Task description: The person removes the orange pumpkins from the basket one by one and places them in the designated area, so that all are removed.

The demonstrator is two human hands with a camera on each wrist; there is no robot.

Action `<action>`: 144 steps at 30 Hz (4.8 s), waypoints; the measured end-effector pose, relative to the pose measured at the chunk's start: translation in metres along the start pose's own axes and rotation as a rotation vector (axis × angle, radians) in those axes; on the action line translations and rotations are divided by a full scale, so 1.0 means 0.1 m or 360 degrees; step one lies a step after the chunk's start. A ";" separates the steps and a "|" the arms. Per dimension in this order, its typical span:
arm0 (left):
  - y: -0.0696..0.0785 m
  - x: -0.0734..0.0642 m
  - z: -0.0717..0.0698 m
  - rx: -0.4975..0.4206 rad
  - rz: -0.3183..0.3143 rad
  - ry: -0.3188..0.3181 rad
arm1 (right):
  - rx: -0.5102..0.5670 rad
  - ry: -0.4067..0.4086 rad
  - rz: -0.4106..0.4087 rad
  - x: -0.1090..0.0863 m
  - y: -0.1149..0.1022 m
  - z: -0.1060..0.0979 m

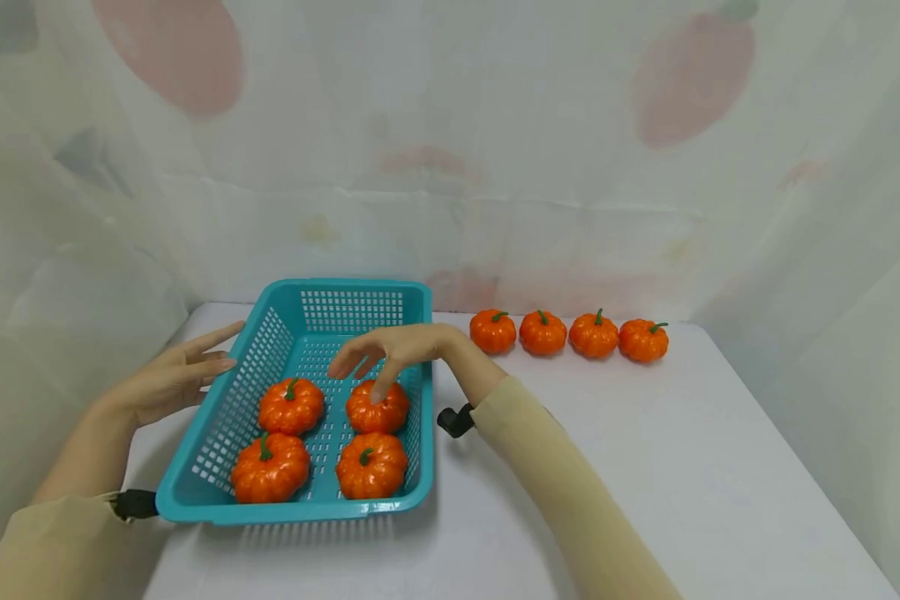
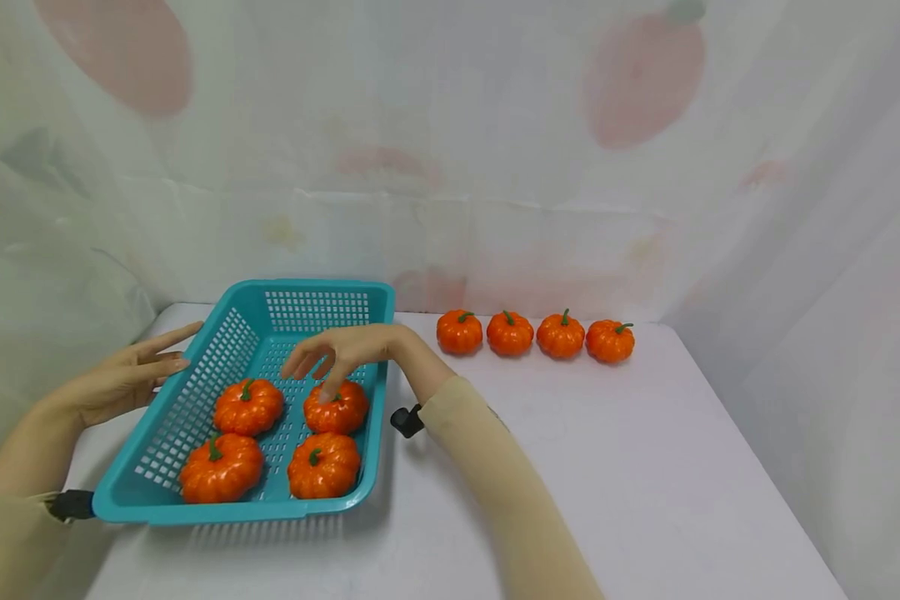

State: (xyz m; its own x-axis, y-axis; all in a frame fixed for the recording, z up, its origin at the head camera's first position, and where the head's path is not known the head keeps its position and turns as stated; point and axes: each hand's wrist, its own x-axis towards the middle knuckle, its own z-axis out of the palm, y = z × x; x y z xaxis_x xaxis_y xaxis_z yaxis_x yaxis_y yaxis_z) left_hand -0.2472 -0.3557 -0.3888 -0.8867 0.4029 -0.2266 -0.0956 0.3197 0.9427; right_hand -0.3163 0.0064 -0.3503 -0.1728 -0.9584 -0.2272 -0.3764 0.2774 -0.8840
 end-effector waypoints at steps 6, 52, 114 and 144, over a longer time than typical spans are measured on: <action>-0.02 0.01 -0.02 -0.0016 0.0004 -0.0016 | -0.0039 -0.0254 0.0143 0.09 0.02 -0.05; 0.01 -0.01 0.00 0.0018 -0.0010 0.0007 | -0.0137 0.0213 0.0130 -0.07 -0.08 -0.06; 0.07 -0.02 0.05 -0.0001 -0.0013 -0.0005 | 0.0170 0.0682 0.0723 -1.86 0.70 -0.08; 0.09 -0.02 0.06 0.0007 0.0006 -0.0011 | 0.0212 0.0636 0.0735 -1.82 0.84 -0.04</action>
State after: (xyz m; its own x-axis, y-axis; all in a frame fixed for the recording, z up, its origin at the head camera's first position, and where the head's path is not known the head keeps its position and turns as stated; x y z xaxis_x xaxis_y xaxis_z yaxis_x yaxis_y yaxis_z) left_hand -0.2433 -0.3490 -0.3816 -0.8840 0.4099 -0.2248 -0.0904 0.3218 0.9425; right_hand -0.3207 0.2041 -0.3817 -0.6272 -0.6354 -0.4505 -0.0693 0.6216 -0.7803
